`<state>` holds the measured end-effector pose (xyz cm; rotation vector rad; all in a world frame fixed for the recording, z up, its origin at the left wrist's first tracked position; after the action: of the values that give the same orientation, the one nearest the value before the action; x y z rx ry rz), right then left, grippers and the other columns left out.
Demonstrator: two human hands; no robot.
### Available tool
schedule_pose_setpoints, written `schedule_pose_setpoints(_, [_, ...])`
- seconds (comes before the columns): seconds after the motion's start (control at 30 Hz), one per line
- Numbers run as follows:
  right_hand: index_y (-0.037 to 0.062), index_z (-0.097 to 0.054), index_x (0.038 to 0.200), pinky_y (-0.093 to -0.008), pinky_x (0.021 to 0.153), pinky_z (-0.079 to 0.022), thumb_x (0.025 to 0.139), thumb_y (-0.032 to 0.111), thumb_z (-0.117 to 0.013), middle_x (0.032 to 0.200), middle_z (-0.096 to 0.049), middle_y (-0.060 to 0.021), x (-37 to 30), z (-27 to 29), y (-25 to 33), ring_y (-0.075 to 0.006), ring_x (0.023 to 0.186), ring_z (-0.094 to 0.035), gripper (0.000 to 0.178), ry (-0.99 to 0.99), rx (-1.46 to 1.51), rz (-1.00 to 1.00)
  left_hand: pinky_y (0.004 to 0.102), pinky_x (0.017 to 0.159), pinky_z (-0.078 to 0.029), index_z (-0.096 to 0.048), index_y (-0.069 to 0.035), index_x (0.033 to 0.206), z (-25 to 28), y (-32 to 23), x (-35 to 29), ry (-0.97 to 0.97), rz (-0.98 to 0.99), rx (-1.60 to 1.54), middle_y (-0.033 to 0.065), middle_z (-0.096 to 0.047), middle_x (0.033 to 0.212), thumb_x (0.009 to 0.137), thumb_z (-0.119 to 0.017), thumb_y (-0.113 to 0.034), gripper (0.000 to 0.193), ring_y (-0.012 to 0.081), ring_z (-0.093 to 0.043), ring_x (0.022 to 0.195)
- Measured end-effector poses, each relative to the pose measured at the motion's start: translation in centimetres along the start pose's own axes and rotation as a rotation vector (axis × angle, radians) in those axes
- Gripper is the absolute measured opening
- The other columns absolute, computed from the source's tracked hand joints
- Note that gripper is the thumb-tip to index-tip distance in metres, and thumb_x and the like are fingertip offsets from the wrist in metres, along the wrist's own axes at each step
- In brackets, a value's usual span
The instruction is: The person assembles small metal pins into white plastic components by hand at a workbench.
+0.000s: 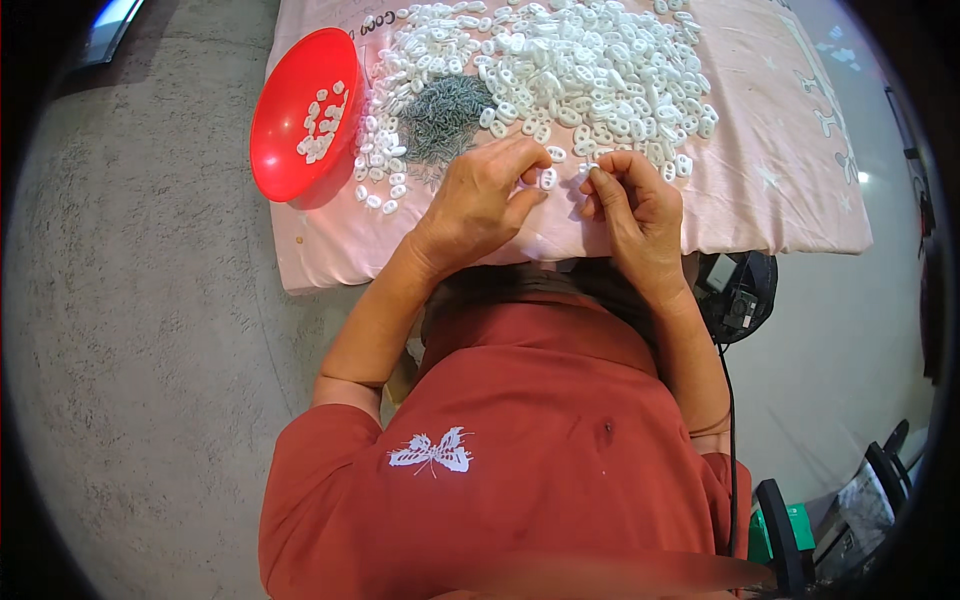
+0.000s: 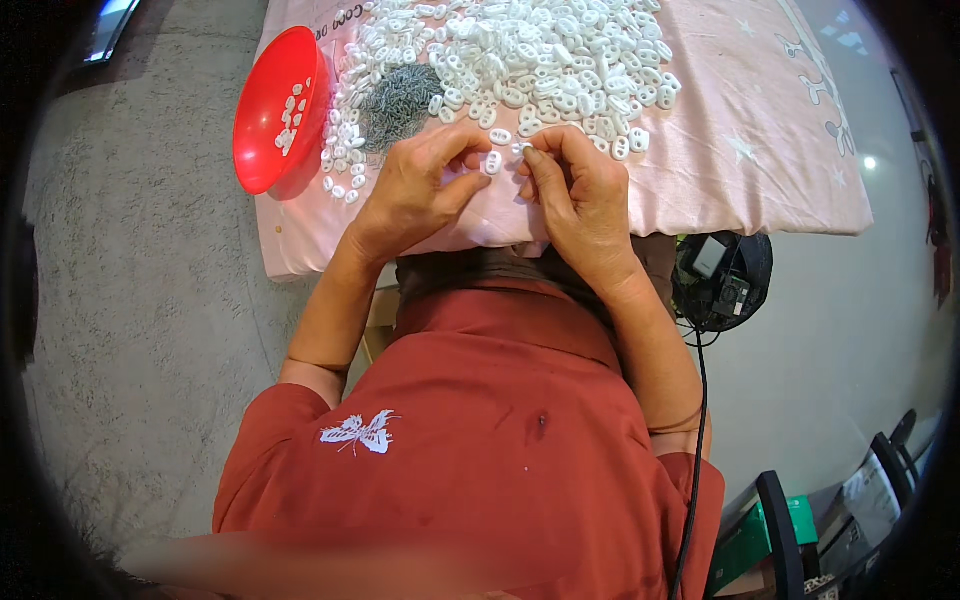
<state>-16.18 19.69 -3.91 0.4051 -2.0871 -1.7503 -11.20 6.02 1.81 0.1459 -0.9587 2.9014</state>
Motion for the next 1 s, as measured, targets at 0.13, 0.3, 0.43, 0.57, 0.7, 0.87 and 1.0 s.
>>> schedule_pose_setpoints(0.13, [-0.0020,-0.060,0.092,-0.0226,0.055,-0.047,0.094,0.003,-0.058,0.071,-0.064,-0.0044,-0.1,0.0,0.0,-0.0078,0.060,-0.060,0.005,-0.008,0.001,0.001,0.0366,0.068,-0.048,-0.064,-0.003,0.099,0.2,0.2,0.3,0.011,-0.093,0.066,0.0114,-0.060,0.083,0.078,-0.065,-0.002,0.021,0.0289,-0.059,0.074])
schedule_pose_setpoints(0.3, [-0.0018,-0.059,0.090,-0.0227,0.055,-0.047,0.093,0.001,-0.057,0.068,-0.062,-0.0042,0.0,-0.1,-0.1,-0.0076,0.059,-0.059,0.005,0.015,-0.023,-0.015,0.0379,0.069,-0.048,-0.064,-0.004,0.098,-0.3,-0.3,0.6,0.058,-0.160,0.134,0.0112,-0.058,0.085,0.078,-0.065,-0.003,0.020,0.0302,-0.059,0.076])
schedule_pose_setpoints(0.43, [-0.0016,-0.059,0.089,-0.0229,0.055,-0.047,0.093,0.001,-0.057,0.067,-0.062,-0.0041,0.1,-0.2,-0.3,-0.0079,0.059,-0.059,0.005,0.031,-0.021,-0.002,0.0382,0.067,-0.047,-0.062,-0.003,0.094,-0.3,0.2,0.6,0.091,-0.080,0.115,0.0114,-0.057,0.083,0.077,-0.066,-0.003,0.018,0.0302,-0.058,0.074])
schedule_pose_setpoints(0.57, [-0.0016,-0.058,0.087,-0.0232,0.054,-0.047,0.093,0.001,-0.057,0.067,-0.061,-0.0042,0.1,-0.3,-0.2,-0.0081,0.059,-0.059,0.007,0.057,-0.037,0.001,0.0357,0.066,-0.047,-0.061,-0.002,0.093,-0.4,0.6,0.2,0.075,-0.092,0.077,0.0123,-0.058,0.081,0.077,-0.068,-0.005,0.017,0.0286,-0.059,0.072])
schedule_pose_setpoints(0.7, [-0.0016,-0.058,0.087,-0.0261,0.055,-0.047,0.092,0.002,-0.058,0.067,-0.061,-0.0068,0.1,-0.8,0.3,-0.0118,0.058,-0.060,0.006,0.115,-0.110,0.002,0.0286,0.066,-0.049,-0.062,-0.001,0.098,-0.1,2.6,-0.4,0.023,0.116,-0.168,0.0072,-0.064,0.083,0.085,-0.066,-0.006,0.014,0.0169,-0.062,0.072])
schedule_pose_setpoints(0.87, [-0.0008,-0.058,0.088,-0.0324,0.060,-0.047,0.090,0.004,-0.059,0.069,-0.061,-0.0114,0.3,-0.9,0.7,-0.0215,0.062,-0.061,0.006,0.174,-0.258,0.046,0.0225,0.068,-0.049,-0.063,0.002,0.103,-0.7,3.2,-0.4,-0.034,0.365,-0.796,0.0022,-0.064,0.085,0.091,-0.061,-0.006,0.015,0.0060,-0.058,0.075])
schedule_pose_setpoints(1.0, [-0.0002,-0.056,0.087,-0.0355,0.063,-0.046,0.090,0.004,-0.060,0.071,-0.060,-0.0122,0.2,-1.1,1.0,-0.0258,0.067,-0.061,0.007,0.219,-0.267,0.016,0.0221,0.069,-0.050,-0.063,0.003,0.103,-1.0,3.0,-0.4,-0.009,0.411,-0.863,0.0033,-0.065,0.087,0.093,-0.059,-0.007,0.015,0.0076,-0.059,0.075])
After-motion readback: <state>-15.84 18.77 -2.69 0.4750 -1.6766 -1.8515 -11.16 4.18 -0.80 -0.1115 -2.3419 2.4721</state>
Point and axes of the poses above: each hand's wrist, its own x-axis towards the middle knuckle, its own z-axis out of the back of the hand, y = z × x, the point moved 8 cm from there along x, towards the middle knuckle
